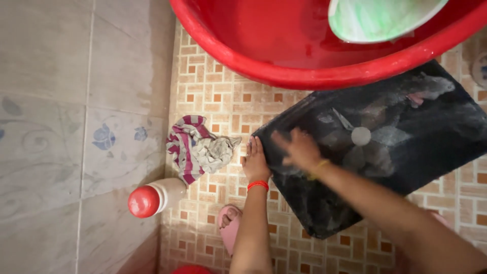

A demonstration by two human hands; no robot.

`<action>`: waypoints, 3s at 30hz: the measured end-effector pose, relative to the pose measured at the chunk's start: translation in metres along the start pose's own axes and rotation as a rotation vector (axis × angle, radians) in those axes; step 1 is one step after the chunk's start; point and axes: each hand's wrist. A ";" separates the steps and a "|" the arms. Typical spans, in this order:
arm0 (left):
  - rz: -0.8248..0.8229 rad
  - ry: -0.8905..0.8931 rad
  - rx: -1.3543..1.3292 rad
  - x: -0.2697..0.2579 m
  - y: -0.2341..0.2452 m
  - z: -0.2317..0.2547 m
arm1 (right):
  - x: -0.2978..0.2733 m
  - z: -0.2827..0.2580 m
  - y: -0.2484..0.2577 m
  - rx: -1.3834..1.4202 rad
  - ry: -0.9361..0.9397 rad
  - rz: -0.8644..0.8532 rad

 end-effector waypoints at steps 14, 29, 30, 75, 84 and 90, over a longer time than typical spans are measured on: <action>-0.106 0.011 -0.016 -0.014 0.030 0.001 | -0.113 0.270 0.044 0.038 -0.867 0.217; -0.052 -0.006 -0.018 -0.006 0.016 0.001 | -0.136 0.269 0.012 0.071 -0.897 0.370; -0.120 0.012 -0.046 -0.012 0.031 0.004 | -0.136 0.270 0.011 0.062 -0.894 0.350; -0.220 -0.401 -0.012 -0.089 0.009 0.116 | -0.144 0.230 0.064 -0.100 -0.371 -0.226; -0.189 -0.393 -0.104 -0.085 -0.001 0.112 | -0.150 0.139 0.035 -0.070 -0.197 -0.133; -0.284 -0.377 0.005 -0.098 0.027 0.110 | -0.129 0.204 0.048 0.053 -0.388 -0.031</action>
Point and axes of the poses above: each hand's wrist, its own x-axis towards the middle knuckle, its own y-axis out of the back of the hand, z = x × y, and after that the axes turned 12 degrees about y, right-handed
